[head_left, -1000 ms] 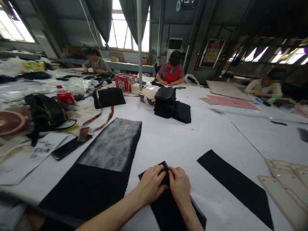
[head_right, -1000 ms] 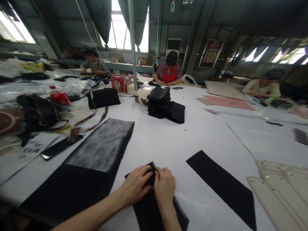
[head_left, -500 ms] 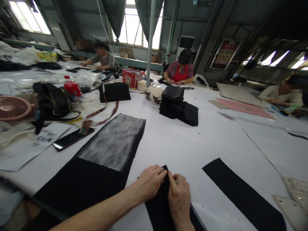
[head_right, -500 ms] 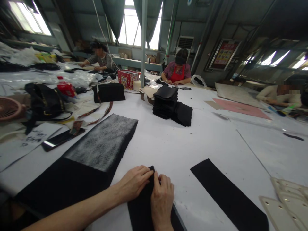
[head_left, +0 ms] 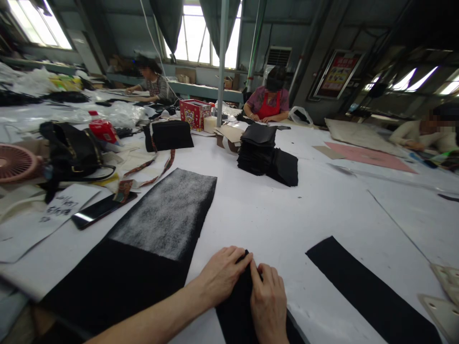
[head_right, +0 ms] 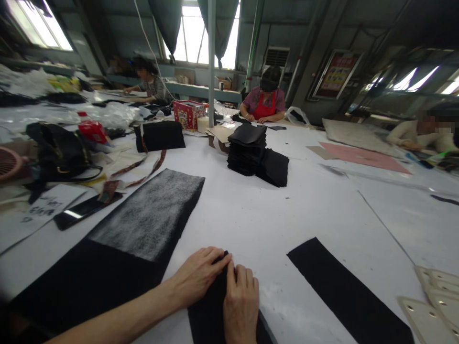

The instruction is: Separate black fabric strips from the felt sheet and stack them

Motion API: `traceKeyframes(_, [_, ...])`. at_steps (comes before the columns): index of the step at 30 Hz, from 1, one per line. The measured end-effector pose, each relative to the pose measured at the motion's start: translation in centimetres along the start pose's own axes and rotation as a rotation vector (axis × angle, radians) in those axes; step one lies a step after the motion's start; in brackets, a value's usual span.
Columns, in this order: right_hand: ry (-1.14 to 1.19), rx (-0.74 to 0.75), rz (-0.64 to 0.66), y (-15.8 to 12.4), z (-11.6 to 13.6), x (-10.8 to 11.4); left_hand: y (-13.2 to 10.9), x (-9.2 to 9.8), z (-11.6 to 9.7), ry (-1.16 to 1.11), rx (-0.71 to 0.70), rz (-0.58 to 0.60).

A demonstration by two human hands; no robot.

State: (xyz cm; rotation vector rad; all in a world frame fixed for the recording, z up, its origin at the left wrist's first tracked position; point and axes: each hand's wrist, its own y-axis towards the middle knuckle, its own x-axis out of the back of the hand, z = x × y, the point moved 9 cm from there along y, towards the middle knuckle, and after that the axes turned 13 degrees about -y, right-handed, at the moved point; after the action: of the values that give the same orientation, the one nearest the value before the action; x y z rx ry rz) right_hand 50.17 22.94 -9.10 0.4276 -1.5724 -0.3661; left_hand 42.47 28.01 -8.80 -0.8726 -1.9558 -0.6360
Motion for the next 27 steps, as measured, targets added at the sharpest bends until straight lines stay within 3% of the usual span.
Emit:
traceKeyframes(17, [-0.041, 0.029, 0.001, 0.2, 0.3, 0.1, 0.1, 0.2, 0.1, 0.014, -0.008, -0.019])
traceKeyframes(27, [-0.068, 0.01, 0.027, 0.1, 0.2, -0.2, 0.3, 1.0, 0.2, 0.006, 0.071, -0.045])
